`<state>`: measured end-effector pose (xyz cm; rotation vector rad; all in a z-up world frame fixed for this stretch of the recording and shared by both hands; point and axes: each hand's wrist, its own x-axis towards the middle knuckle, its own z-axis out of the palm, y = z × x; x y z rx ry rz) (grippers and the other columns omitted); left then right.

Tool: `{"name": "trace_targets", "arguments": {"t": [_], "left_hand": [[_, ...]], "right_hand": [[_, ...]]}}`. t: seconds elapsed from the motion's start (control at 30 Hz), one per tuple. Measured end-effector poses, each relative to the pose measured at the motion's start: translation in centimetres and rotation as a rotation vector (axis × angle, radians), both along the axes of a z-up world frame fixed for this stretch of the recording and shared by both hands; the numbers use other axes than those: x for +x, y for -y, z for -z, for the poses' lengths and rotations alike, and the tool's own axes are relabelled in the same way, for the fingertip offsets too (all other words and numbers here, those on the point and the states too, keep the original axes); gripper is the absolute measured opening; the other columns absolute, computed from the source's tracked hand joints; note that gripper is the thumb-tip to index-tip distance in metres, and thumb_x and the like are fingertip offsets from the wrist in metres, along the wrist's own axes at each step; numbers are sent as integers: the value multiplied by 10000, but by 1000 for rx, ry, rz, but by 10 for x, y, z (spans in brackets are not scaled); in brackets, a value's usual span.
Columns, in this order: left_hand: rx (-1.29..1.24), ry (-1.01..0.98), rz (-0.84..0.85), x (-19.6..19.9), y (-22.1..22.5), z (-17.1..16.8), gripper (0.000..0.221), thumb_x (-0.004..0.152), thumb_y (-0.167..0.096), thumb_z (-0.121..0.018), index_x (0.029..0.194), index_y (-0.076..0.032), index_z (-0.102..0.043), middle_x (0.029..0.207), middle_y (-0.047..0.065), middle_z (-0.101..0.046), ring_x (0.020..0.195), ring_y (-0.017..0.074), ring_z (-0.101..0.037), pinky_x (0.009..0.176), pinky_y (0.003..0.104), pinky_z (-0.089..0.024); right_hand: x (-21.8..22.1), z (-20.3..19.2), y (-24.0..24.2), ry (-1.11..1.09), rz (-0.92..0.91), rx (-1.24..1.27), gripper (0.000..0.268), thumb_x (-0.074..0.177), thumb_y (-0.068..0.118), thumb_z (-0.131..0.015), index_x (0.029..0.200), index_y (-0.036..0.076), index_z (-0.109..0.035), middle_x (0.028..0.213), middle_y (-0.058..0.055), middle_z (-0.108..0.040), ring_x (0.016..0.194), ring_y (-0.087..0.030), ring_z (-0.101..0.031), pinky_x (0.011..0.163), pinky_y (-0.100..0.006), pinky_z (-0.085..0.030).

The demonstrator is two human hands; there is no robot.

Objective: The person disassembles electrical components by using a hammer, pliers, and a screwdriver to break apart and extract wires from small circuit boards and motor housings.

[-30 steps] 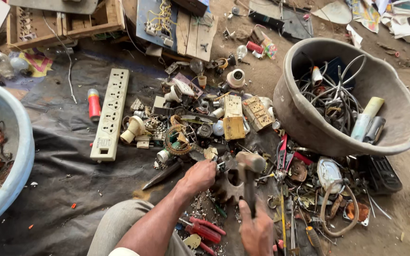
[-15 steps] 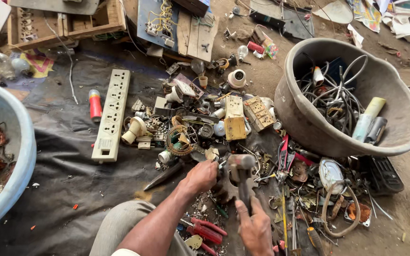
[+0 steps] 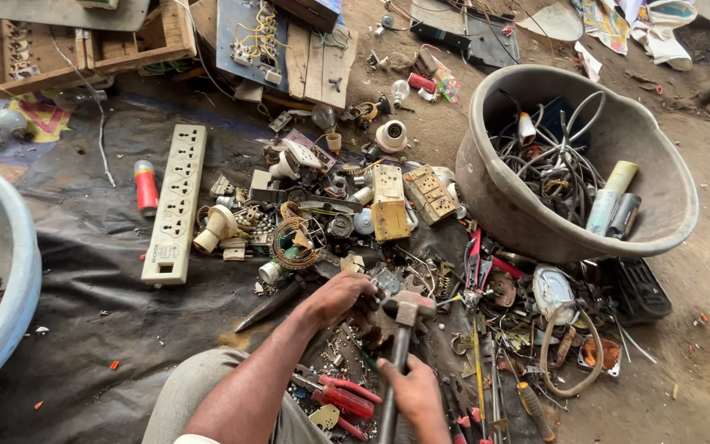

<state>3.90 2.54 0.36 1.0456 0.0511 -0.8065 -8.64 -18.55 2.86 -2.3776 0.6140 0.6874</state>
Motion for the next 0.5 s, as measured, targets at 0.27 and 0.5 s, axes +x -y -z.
{"name": "trace_targets", "arguments": {"t": [0.27,0.5], "left_hand": [[170,194,207,-23,21,-27,279,923,-188,-620,1047,34,-734,859,111,-748,719,154,-706,702,316,-600],[427,589,147,-47,30,-26,354,924,-327,-689,1112,-31,-736,927,94,-763,812,180,-698,760,368,-564]], "right_hand": [[23,-22,-8,463,391,443,343,986,313,-617,1137,35,-750,810,-65,-744,659,-163,-664,616,-311,-536],[21,-13,-7,477,93,172,287,966,211,-629,1141,41,-780,896,-61,-788,774,-125,-723,692,-264,-588]]}}
